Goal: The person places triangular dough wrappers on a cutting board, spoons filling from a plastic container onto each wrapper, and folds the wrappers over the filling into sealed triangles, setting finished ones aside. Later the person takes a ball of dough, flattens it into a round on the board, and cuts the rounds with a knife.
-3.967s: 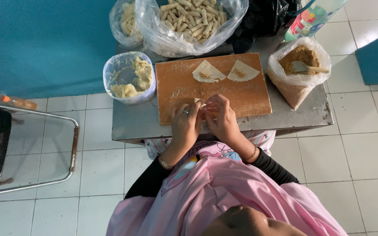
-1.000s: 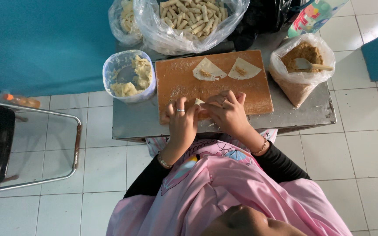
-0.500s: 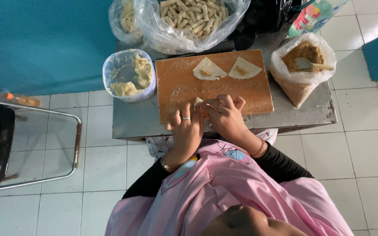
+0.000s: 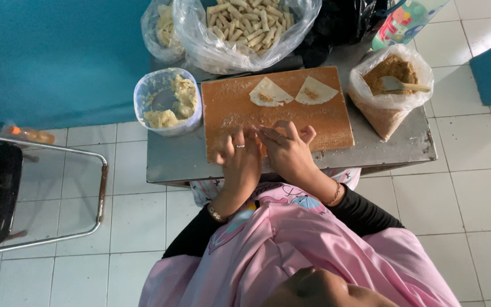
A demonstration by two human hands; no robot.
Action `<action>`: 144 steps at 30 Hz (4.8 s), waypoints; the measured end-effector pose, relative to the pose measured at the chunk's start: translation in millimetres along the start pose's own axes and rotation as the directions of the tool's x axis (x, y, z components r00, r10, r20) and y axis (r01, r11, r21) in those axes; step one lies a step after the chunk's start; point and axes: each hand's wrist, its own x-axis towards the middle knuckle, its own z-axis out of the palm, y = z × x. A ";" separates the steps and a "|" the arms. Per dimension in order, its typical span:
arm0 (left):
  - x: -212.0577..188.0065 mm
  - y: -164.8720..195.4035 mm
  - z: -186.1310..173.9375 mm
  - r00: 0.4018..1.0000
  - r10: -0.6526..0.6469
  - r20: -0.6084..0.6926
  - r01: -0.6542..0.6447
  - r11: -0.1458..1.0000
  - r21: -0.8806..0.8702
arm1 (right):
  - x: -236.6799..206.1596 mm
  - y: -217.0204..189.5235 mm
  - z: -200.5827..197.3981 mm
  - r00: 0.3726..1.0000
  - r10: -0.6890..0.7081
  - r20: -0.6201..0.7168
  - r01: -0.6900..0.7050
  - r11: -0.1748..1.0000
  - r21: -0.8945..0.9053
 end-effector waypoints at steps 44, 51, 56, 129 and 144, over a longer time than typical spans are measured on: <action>86.9 -48.4 14.2 0.978 0.186 -0.095 -0.196 0.973 -0.119 | 115.7 36.2 -103.5 0.916 -0.132 -0.379 0.211 0.962 0.174; 122.7 -40.4 41.3 0.975 0.222 0.002 -0.222 0.975 -0.027 | 84.3 48.9 -76.1 0.967 0.062 -0.249 -0.008 0.976 0.215; 127.8 -39.0 52.3 0.977 0.215 0.010 -0.209 0.957 -0.204 | 66.5 87.2 -33.1 0.970 0.242 0.036 -0.237 0.964 -0.118; 38.7 -22.7 10.2 0.951 0.306 -0.046 -0.283 0.799 -0.531 | 12.1 72.8 -47.4 0.978 -0.036 0.206 -0.063 0.888 0.456; 39.4 -18.8 6.0 0.963 0.263 -0.065 -0.250 0.774 -0.582 | -35.3 33.4 -31.2 0.969 0.173 -0.178 -0.129 0.963 0.238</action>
